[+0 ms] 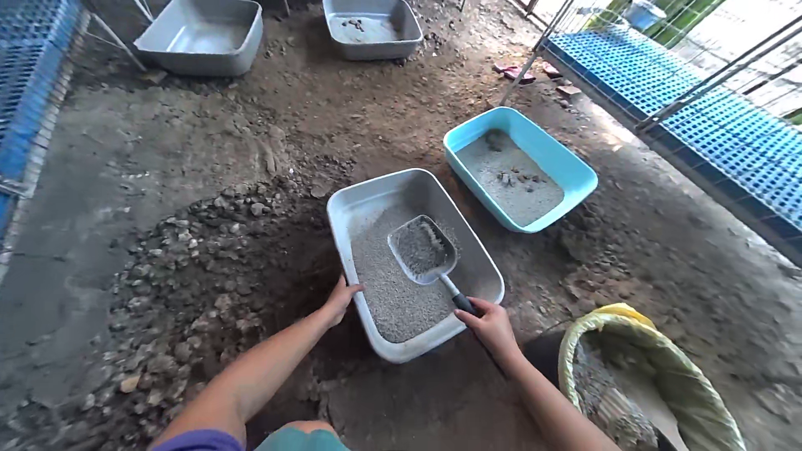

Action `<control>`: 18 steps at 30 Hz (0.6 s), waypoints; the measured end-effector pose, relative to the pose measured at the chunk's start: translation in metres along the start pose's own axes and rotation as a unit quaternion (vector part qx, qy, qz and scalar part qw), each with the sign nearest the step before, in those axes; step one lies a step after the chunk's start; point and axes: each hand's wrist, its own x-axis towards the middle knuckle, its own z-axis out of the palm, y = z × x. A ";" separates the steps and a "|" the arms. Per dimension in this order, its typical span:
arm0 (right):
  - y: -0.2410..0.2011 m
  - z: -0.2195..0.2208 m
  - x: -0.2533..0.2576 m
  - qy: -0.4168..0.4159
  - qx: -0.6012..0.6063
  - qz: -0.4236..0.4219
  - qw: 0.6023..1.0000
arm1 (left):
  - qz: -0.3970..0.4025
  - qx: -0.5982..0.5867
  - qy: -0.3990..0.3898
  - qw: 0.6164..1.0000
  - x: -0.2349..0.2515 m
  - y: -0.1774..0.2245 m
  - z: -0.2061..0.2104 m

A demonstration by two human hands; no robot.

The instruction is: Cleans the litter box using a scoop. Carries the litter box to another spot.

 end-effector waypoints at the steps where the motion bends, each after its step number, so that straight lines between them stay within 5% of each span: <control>1: 0.001 -0.001 -0.003 0.004 0.003 0.008 1.000 | -0.025 -0.003 -0.004 1.000 -0.010 -0.007 0.007; 6: 0.001 -0.007 -0.016 -0.015 0.003 0.014 1.000 | -0.138 0.021 -0.041 0.989 -0.036 -0.030 0.028; 18: -0.031 -0.107 -0.100 0.016 0.107 0.028 0.994 | -0.150 -0.061 -0.057 0.985 -0.063 0.011 0.063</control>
